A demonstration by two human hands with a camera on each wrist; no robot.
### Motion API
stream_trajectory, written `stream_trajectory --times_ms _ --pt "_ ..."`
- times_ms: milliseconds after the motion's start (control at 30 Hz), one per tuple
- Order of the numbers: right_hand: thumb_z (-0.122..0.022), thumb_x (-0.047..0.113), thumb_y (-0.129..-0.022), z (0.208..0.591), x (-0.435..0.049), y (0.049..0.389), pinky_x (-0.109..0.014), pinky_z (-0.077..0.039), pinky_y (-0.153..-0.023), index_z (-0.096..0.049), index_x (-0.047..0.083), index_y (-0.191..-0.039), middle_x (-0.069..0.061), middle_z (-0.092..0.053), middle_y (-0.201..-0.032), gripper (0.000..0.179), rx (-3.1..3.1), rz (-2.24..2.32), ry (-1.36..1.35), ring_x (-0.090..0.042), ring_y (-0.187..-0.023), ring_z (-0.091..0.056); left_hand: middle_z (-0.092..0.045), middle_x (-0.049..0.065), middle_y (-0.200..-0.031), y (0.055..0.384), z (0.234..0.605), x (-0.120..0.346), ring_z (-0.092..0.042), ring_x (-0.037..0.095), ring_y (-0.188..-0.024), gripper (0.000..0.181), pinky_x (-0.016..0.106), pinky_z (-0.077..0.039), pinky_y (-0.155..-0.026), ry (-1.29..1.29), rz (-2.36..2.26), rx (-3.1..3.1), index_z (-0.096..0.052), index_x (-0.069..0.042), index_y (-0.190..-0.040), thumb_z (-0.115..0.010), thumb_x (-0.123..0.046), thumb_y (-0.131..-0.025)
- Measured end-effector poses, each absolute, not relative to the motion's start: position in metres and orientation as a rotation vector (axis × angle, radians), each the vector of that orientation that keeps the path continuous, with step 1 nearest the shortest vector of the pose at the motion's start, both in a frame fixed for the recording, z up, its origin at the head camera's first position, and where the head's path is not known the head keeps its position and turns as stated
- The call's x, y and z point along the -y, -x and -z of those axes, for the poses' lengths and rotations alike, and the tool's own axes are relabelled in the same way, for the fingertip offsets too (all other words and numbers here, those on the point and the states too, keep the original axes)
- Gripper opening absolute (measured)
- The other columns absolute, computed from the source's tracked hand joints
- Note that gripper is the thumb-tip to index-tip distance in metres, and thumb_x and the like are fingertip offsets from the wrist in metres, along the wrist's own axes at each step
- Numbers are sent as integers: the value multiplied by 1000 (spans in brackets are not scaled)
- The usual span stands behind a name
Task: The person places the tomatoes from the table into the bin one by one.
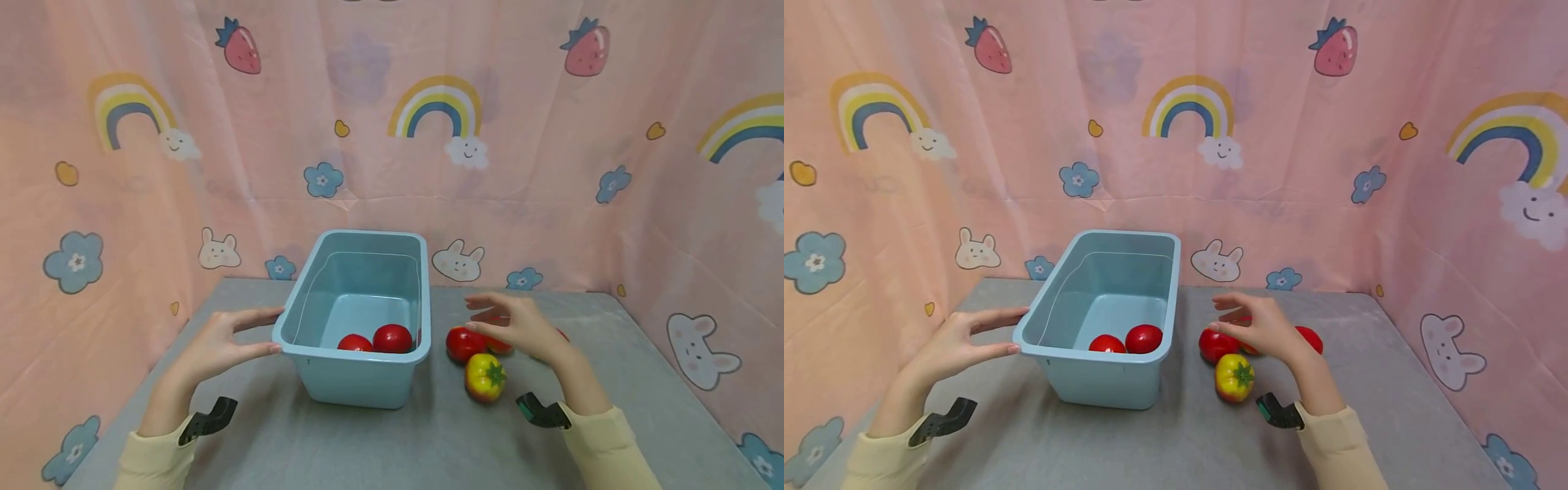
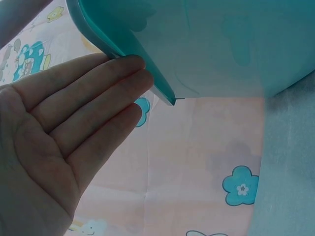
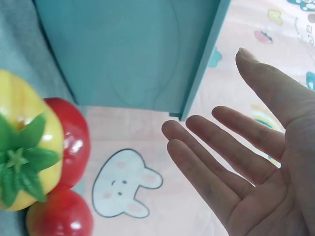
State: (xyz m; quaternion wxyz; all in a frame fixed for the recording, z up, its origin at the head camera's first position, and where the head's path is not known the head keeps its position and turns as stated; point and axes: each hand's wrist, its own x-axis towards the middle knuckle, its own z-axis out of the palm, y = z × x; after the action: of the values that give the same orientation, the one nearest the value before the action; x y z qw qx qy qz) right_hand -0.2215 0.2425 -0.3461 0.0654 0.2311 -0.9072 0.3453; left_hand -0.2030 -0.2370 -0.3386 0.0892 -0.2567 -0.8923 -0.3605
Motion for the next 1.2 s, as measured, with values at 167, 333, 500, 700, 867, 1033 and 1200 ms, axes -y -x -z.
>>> stream_trajectory --times_ms 167,333,500,700,867,1033,1200 --pt "-70 35 -85 355 -248 218 -29 -56 -73 -60 14 -124 -9 -67 -116 46 2747 -1033 -694 -28 -100 -68 -65 -10 -121 202 337 237 -60 11 -115 56 37 -49 -92 747 1061 2669 -60 -23 -129 -78 -36 -77" --pt "-71 33 -85 366 -253 215 -31 -56 -75 -60 12 -123 -13 -66 -116 45 2756 -1063 -688 -29 -99 -67 -65 -13 -120 202 336 236 -59 7 -115 56 29 -47 -92 743 1062 2674 -60 -23 -129 -78 -37 -77" --pt "-70 33 -86 375 -260 213 -29 -56 -74 -60 13 -123 -13 -66 -117 44 2752 -1065 -693 -28 -100 -67 -65 -13 -121 201 336 236 -59 6 -115 56 26 -46 -93 743 1058 2672 -60 -23 -129 -78 -37 -77" --pt "-72 38 -83 384 -268 208 -33 -56 -77 -61 11 -123 -9 -67 -116 49 2813 -1030 -609 -24 -97 -68 -65 -14 -120 201 337 237 -59 8 -116 55 27 -47 -91 727 1042 2688 -60 -26 -129 -77 -39 -77" --pt "-73 37 -82 389 -274 202 -34 -56 -76 -60 8 -124 -12 -66 -117 53 2872 -1035 -520 -27 -99 -67 -65 -13 -120 201 337 237 -59 9 -116 55 27 -48 -90 729 1032 2691 -60 -26 -129 -77 -39 -78" --pt "-74 39 -81 395 -278 200 -34 -56 -75 -61 9 -124 -11 -66 -118 54 2906 -1038 -472 -28 -100 -66 -65 -13 -120 201 337 237 -59 9 -115 56 27 -48 -91 732 1034 2687 -60 -25 -128 -77 -39 -77" --pt "-73 42 -81 401 -280 198 -36 -56 -77 -61 11 -124 -10 -66 -120 54 2933 -1074 -456 -27 -101 -65 -65 -13 -120 201 337 237 -59 11 -116 56 28 -48 -91 732 1051 2696 -60 -24 -129 -77 -39 -77"
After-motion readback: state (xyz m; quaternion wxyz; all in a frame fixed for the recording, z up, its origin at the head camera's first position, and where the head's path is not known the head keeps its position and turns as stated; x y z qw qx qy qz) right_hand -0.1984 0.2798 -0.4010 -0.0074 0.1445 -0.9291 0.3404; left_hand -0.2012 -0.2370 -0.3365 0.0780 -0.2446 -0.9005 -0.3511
